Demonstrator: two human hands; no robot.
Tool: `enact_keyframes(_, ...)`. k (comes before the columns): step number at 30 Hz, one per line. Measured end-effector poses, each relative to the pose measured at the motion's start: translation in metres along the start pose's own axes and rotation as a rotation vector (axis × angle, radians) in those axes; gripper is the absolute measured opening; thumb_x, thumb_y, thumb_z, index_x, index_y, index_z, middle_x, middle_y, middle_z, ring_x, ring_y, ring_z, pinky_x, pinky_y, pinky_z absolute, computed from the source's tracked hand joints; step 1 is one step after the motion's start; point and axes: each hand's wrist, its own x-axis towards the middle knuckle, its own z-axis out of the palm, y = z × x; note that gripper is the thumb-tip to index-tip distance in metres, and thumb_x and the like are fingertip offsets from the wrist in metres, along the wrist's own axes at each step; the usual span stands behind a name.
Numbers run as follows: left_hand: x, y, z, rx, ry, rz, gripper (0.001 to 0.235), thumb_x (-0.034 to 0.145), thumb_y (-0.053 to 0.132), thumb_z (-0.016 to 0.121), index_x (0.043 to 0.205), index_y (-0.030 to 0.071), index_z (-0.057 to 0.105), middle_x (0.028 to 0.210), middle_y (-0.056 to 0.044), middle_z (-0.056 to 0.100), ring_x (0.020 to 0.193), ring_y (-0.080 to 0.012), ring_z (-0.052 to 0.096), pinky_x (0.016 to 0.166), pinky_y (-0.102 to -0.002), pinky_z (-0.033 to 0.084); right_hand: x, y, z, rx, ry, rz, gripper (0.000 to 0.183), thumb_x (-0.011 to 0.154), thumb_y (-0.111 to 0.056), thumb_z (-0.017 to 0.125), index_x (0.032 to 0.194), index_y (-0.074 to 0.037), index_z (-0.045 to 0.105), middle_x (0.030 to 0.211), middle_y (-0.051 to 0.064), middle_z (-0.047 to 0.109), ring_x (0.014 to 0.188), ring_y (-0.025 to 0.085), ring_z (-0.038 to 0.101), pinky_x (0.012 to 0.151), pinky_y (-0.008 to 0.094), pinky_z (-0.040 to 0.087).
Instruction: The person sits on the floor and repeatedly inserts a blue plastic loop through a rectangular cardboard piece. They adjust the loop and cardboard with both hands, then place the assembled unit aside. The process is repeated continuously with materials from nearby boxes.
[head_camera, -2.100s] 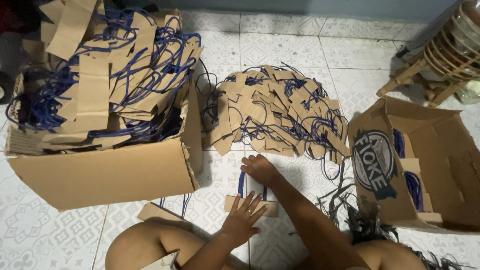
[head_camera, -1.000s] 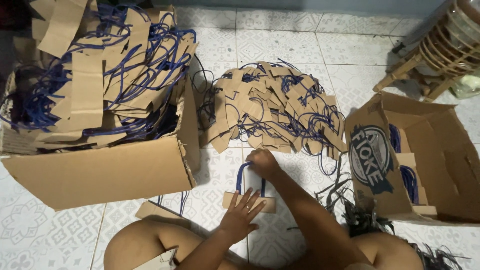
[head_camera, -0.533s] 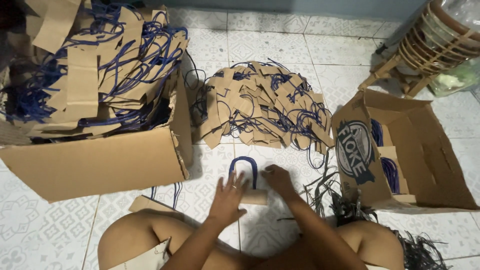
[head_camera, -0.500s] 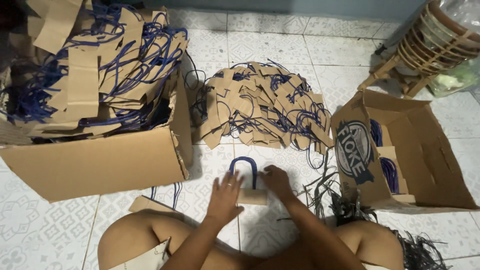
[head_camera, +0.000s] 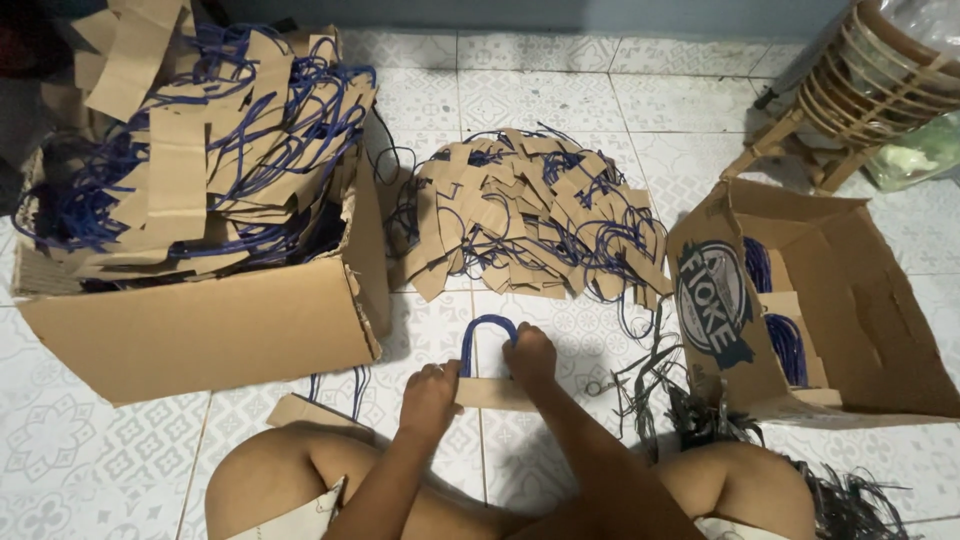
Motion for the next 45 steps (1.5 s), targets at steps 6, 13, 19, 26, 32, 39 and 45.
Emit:
enact_keyframes(6,-0.002,0.004,-0.014,-0.083,-0.058,-0.023,0.090,0.069,0.028,0.093,0.140,0.017,0.039,0.115,-0.014,0.070,0.115,-0.0324,0.065,0.091,-0.045,0.057,-0.009,-0.018,-0.051,0.179,-0.229,0.146,0.044,0.086,-0.043,0.072,0.111,-0.007,0.066,0.098,0.016,0.072,0.099,0.032,0.073,0.085,0.046,0.060)
enact_keyframes(13,-0.008,0.011,-0.032,-0.149,-0.097,-0.015,0.084,0.076,0.013,0.089,0.144,0.016,0.039,0.123,-0.019,0.067,0.124,-0.0400,0.060,0.092,-0.050,0.061,-0.023,0.037,-0.075,0.067,-0.654,0.317,0.072,0.097,-0.064,0.041,0.120,-0.001,0.068,0.099,0.022,0.074,0.076,0.030,0.077,0.061,0.041,0.066)
enact_keyframes(19,-0.007,0.011,-0.030,-0.165,-0.069,-0.018,0.079,0.077,0.011,0.087,0.141,0.017,0.043,0.121,-0.018,0.068,0.123,-0.0404,0.062,0.088,-0.052,0.063,-0.055,0.019,-0.099,0.392,-0.673,0.465,0.076,0.093,-0.064,0.054,0.131,0.001,0.063,0.114,0.022,0.070,0.099,0.033,0.074,0.074,0.042,0.067)
enact_keyframes(26,-0.008,0.013,-0.045,-0.226,-0.101,-0.044,0.085,0.079,0.014,0.087,0.147,0.022,0.038,0.124,-0.019,0.067,0.125,-0.0402,0.060,0.094,-0.051,0.061,-0.058,0.026,-0.087,0.687,-0.534,0.560,0.065,0.096,-0.057,0.057,0.129,-0.001,0.065,0.121,0.020,0.068,0.112,0.035,0.068,0.088,0.052,0.059)
enact_keyframes(32,-0.009,0.006,-0.031,-0.259,-0.087,-0.038,0.084,0.082,0.005,0.081,0.152,0.021,0.038,0.123,-0.020,0.067,0.124,-0.0391,0.061,0.094,-0.049,0.062,-0.061,0.087,-0.025,0.746,-0.523,0.366,0.052,0.096,-0.050,0.064,0.124,-0.007,0.060,0.137,0.021,0.054,0.132,0.036,0.046,0.103,0.057,0.045)
enact_keyframes(39,-0.008,0.006,-0.038,-0.250,-0.083,0.000,0.088,0.082,0.003,0.081,0.155,0.021,0.034,0.127,-0.023,0.065,0.125,-0.0409,0.060,0.094,-0.050,0.062,-0.061,0.027,-0.074,-0.052,-0.449,-0.143,0.077,0.090,-0.026,0.076,0.152,0.000,0.039,0.134,0.024,0.052,0.128,0.041,0.057,0.106,0.056,0.050)
enact_keyframes(45,-0.007,0.004,-0.035,-0.208,-0.096,0.008,0.081,0.084,0.004,0.080,0.151,0.020,0.037,0.124,-0.021,0.066,0.124,-0.0378,0.061,0.091,-0.048,0.063,-0.056,0.030,-0.050,-0.420,-0.488,-0.331,0.053,0.089,-0.036,0.068,0.136,-0.015,0.056,0.122,0.006,0.058,0.115,0.028,0.062,0.093,0.047,0.054)
